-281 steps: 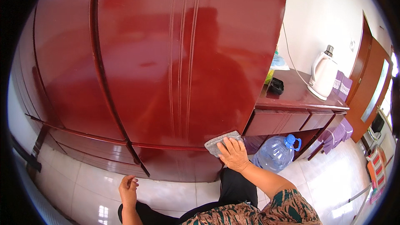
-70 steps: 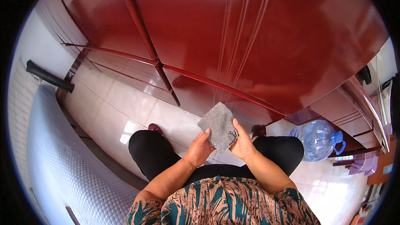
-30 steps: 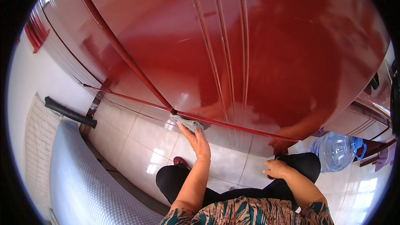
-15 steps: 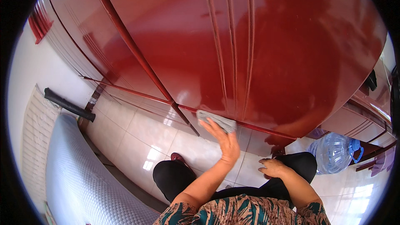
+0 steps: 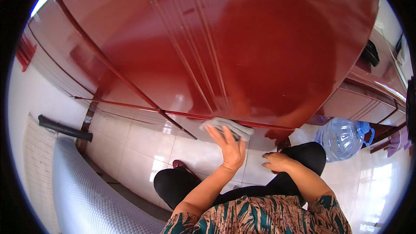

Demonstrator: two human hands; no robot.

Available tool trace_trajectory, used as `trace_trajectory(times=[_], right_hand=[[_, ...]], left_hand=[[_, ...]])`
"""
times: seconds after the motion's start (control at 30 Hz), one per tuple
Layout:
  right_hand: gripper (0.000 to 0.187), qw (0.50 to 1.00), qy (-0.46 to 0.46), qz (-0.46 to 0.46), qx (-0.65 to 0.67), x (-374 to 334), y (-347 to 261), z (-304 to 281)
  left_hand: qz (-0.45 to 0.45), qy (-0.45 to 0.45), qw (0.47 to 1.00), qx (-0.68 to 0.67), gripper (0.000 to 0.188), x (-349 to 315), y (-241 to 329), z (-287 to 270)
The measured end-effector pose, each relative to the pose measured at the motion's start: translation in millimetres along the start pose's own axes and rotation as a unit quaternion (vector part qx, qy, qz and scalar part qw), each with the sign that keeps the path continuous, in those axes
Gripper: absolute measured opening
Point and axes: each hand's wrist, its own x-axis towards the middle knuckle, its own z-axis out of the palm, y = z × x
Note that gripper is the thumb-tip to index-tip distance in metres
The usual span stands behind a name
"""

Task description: The person wipes the red cabinet panels and handle areas using a gray cloth, moving the cloth across different sections of the exterior surface.

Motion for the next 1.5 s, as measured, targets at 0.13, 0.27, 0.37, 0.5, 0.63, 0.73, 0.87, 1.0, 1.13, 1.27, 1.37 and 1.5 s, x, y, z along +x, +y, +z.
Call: trace_trajectory(times=[0.13, 0.27, 0.37, 0.5, 0.63, 0.73, 0.87, 1.0, 1.13, 1.27, 1.37, 1.5], right_hand=[[0.04, 0.978, 0.103, -0.124, 0.129, -21, -26, -9], [0.02, 0.903, 0.278, -0.149, 0.29, -57, -58, -21], [0.012, 0.859, 0.369, -0.172, 0.309, -74, -60, -28], [0.014, 0.826, 0.408, -0.188, 0.341, -84, -71, -40], [0.019, 0.786, 0.42, -0.197, 0.409, -73, -64, -44], [0.022, 0.761, 0.368, -0.218, 0.488, -56, -68, -48], [0.026, 0.815, 0.276, -0.189, 0.474, -23, -77, -44], [0.028, 0.832, 0.251, -0.22, 0.442, 5, -111, -52], [0.03, 0.837, 0.249, -0.231, 0.43, 14, -122, -51], [0.031, 0.823, 0.26, -0.218, 0.455, -15, -103, -51], [0.029, 0.82, 0.304, -0.163, 0.456, -57, -78, -57], [0.023, 0.775, 0.374, -0.129, 0.493, -92, -50, -56]], left_hand=[[0.152, -0.088, 0.983, 0.046, 0.067, -31, 2, 20], [0.234, -0.109, 0.962, 0.093, 0.052, -13, 18, 23], [0.283, -0.125, 0.942, 0.13, 0.051, 2, 30, 21], [0.324, -0.101, 0.925, 0.17, 0.054, 0, 23, 27], [0.324, -0.1, 0.924, 0.177, 0.048, 3, 18, 19], [0.278, -0.143, 0.937, 0.158, 0.04, 0, 2, 4], [0.209, -0.111, 0.955, 0.179, 0.045, -10, -21, -15], [0.133, -0.12, 0.967, 0.183, 0.062, -13, -43, -35], [0.091, -0.121, 0.972, 0.182, 0.063, -8, -28, -43], [0.097, -0.075, 0.982, 0.144, 0.054, -12, 4, -25], [0.161, -0.104, 0.979, 0.073, 0.051, -12, 37, -4], [0.197, -0.171, 0.965, -0.018, 0.054, -9, 74, 14]])
